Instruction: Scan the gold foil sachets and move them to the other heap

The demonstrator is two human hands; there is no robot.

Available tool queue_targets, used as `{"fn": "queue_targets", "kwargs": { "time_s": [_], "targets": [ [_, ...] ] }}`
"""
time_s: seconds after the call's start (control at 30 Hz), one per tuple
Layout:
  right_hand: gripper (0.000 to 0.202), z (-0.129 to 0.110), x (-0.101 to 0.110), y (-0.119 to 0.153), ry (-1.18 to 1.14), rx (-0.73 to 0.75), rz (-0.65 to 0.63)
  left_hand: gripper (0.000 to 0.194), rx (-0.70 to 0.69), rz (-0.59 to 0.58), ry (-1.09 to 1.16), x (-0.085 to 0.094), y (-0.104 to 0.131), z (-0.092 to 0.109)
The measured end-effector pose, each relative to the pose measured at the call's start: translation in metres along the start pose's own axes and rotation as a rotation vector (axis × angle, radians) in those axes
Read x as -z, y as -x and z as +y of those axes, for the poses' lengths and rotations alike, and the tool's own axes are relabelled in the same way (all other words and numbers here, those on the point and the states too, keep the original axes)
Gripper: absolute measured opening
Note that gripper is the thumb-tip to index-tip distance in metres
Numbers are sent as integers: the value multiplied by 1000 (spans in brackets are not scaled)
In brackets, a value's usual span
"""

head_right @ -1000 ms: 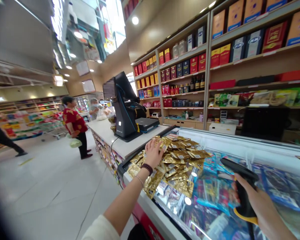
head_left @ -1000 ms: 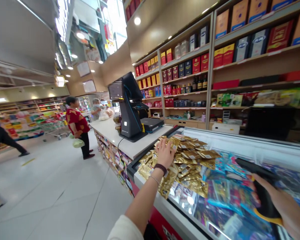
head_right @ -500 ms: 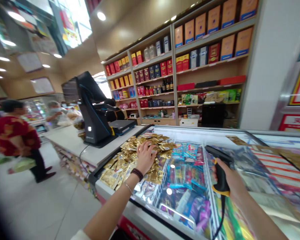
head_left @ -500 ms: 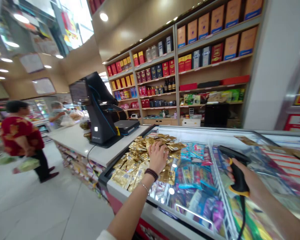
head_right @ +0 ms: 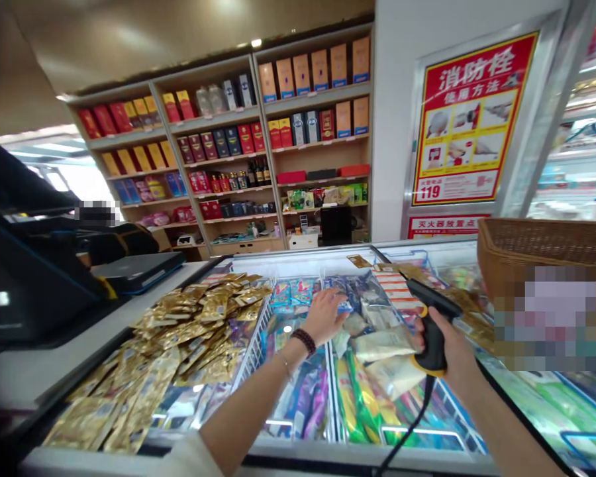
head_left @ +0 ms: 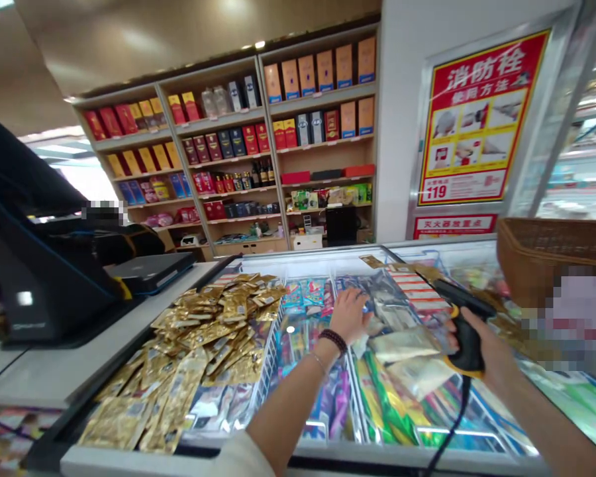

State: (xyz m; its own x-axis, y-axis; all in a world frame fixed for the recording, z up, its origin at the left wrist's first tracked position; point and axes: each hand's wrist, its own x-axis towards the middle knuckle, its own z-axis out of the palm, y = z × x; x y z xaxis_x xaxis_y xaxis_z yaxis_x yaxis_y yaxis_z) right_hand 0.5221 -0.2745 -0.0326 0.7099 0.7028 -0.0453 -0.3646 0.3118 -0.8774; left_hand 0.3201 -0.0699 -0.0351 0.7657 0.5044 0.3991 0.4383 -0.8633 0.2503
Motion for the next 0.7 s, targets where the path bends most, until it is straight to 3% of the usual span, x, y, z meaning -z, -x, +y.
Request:
{"fn": "queue_targets", "kwargs": {
  "time_s": [0.2,0.47,0.6,0.7],
  "targets": [
    [57,6,3,12,-73,-9,146,65,108,-154,33,-38,-97,44],
    [68,22,21,9,5,-123,200,88,129,-302,-27,-83,-211,46],
    [70,28,10,14,11,-99,247,96,157,-384,-16,-100,-234,35],
    [67,29,0,20,41,-27,284,83,97,-396,-25,-98,-226,21]
  ]
}}
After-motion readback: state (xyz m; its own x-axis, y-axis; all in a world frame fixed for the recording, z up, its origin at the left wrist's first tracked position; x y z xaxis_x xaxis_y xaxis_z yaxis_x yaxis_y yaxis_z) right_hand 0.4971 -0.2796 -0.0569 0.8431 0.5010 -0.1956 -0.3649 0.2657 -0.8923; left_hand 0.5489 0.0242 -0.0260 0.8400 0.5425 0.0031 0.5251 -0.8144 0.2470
